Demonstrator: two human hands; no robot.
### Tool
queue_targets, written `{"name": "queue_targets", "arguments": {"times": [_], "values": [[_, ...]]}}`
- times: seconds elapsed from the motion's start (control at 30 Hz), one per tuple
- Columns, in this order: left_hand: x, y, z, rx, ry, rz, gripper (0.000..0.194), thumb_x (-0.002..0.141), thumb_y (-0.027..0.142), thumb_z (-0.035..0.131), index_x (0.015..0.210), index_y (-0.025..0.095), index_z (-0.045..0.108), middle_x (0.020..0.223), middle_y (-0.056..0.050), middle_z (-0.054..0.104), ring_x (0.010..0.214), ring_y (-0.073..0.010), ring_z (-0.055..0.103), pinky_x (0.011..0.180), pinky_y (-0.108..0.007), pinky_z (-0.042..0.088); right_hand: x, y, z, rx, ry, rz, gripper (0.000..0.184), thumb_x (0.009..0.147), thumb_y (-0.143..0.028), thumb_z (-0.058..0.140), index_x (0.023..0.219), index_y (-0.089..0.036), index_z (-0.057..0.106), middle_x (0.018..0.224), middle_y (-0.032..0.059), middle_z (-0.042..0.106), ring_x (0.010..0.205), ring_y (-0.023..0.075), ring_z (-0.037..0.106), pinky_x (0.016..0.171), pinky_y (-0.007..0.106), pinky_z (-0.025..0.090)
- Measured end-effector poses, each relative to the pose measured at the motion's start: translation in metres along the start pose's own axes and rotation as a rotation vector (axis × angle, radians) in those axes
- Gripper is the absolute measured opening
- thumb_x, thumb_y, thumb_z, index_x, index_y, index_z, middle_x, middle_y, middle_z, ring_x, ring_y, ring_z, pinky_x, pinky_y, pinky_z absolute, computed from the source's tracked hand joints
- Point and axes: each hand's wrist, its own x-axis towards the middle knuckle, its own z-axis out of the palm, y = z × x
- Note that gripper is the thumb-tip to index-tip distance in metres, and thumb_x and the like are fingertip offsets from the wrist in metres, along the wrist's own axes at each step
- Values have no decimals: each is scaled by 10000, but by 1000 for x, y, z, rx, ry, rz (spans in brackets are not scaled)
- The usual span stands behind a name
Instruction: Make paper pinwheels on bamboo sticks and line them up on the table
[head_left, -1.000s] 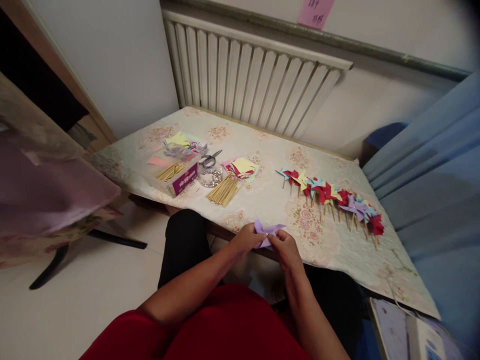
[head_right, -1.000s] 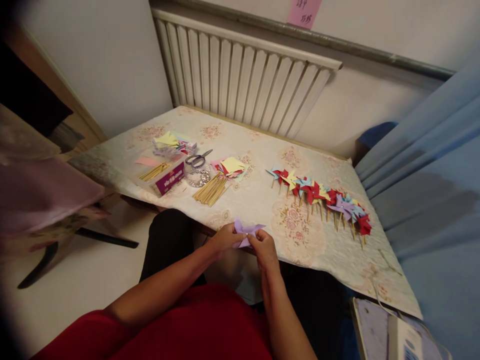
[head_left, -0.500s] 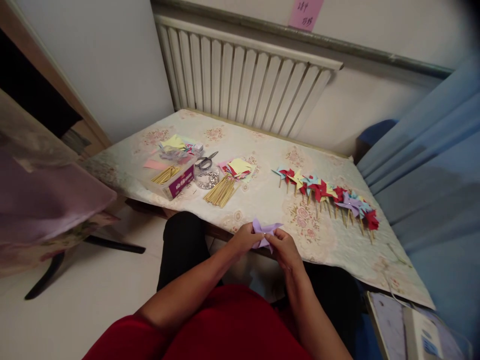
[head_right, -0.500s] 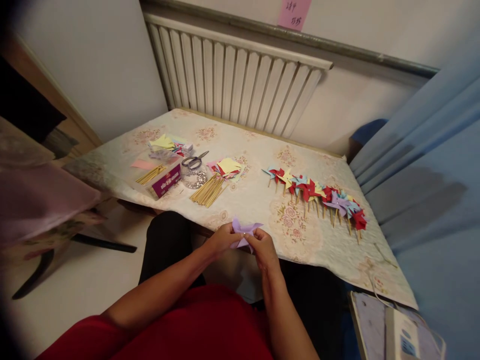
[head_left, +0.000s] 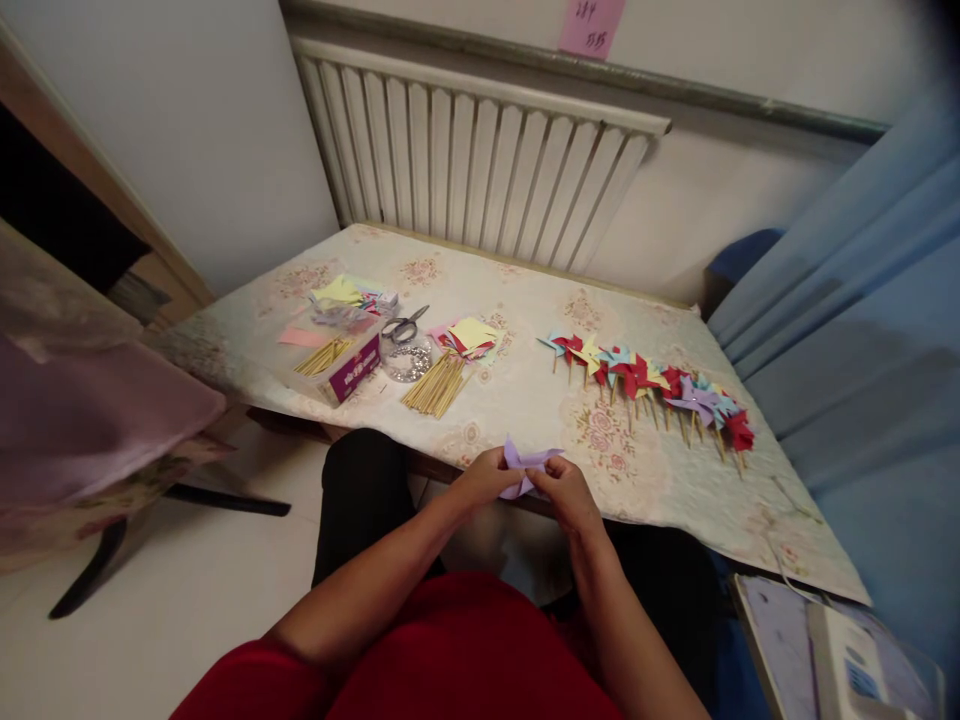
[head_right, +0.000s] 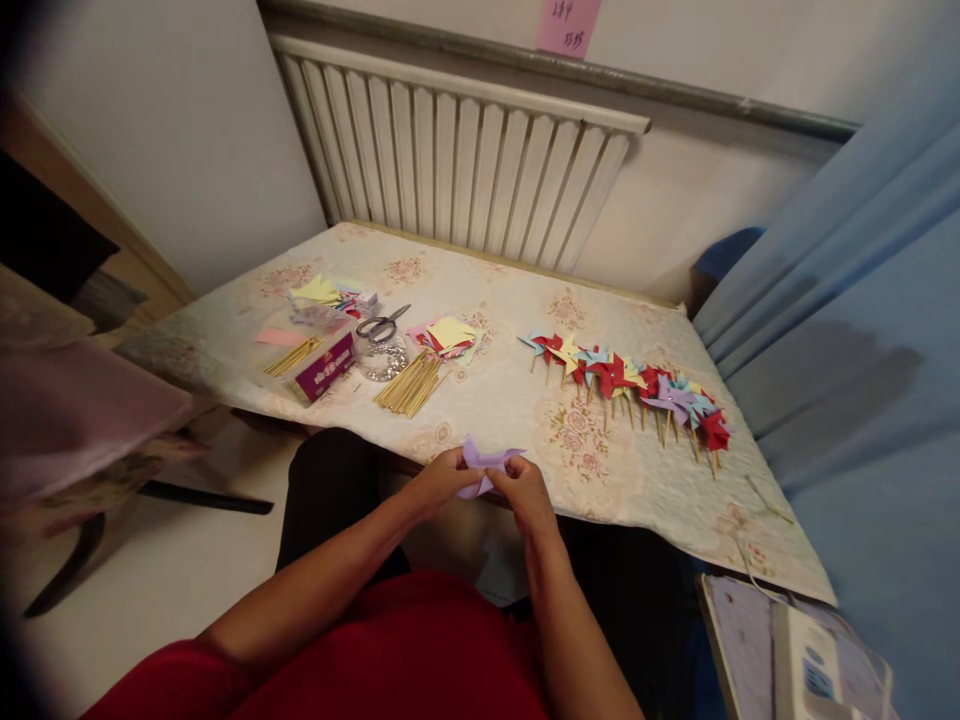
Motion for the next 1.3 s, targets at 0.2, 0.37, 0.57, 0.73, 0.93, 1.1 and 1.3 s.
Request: {"name": "queue_targets", "arguments": {"times": [0.2, 0.37, 0.57, 0.73, 0.93, 1.1, 1.3], "values": [[21, 4, -21, 514, 90, -31, 242, 790, 300, 547, 926, 124, 641, 769, -20, 651, 706, -138, 574, 661, -253, 433, 37, 14, -46, 261, 131, -29, 302, 517, -334, 829, 661, -173, 618, 604, -32, 624, 546, 101, 539, 534, 217, 448], [53, 10, -49, 1033, 288, -44, 192, 820, 181, 517, 970, 139, 628, 1025, -94, 649, 986, -193, 580, 897, -313, 439, 63, 30, -85, 460, 287, -19, 388, 449, -243, 871, 560, -181, 504, 576, -51, 583, 532, 93, 551, 543, 230, 538], [76, 18, -66, 1227, 406, -87, 247, 879, 198, 458, 1078, 116, 580, 1234, -161, 538, 1121, -227, 547, 943, -327, 429, 69, 49, -100, 583, 253, -26, 358, 498, -189, 864, 605, -176, 523, 672, -38, 639, 616, 116, 613, 659, 321, 616], [98, 24, -72, 1327, 463, -186, 305, 882, 100, 360, 1069, 86, 600, 1175, -198, 565, 1056, -271, 598, 871, -379, 473, 71, 51, -103, 598, 222, -3, 324, 530, -169, 852, 654, -166, 553, 713, -18, 667, 651, 135, 648, 704, 350, 625], [121, 27, -76, 1391, 481, -280, 351, 887, 75, 336, 1117, 75, 601, 1175, -218, 579, 1043, -267, 625, 837, -351, 495, 72, 49, -103, 605, 204, 18, 329, 527, -175, 856, 683, -171, 567, 732, -21, 675, 660, 136, 653, 705, 357, 629], [126, 31, -77, 1421, 487, -336, 393, 893, 70, 294, 1166, 71, 576, 1155, -227, 596, 1044, -276, 631, 820, -362, 506, 74, 50, -105, 596, 196, 28, 339, 538, -192, 855, 698, -183, 556, 736, -28, 672, 681, 142, 659, 713, 355, 630], [119, 30, -66, 1466, 406, -306, 390, 893, 73, 291, 1159, 72, 576, 1120, -226, 606, 1030, -273, 637, 828, -368, 501, 74, 51, -105, 589, 215, 33, 355, 535, -186, 858, 666, -180, 528, 714, -31, 665, 651, 132, 652, 681, 339, 632]]}}
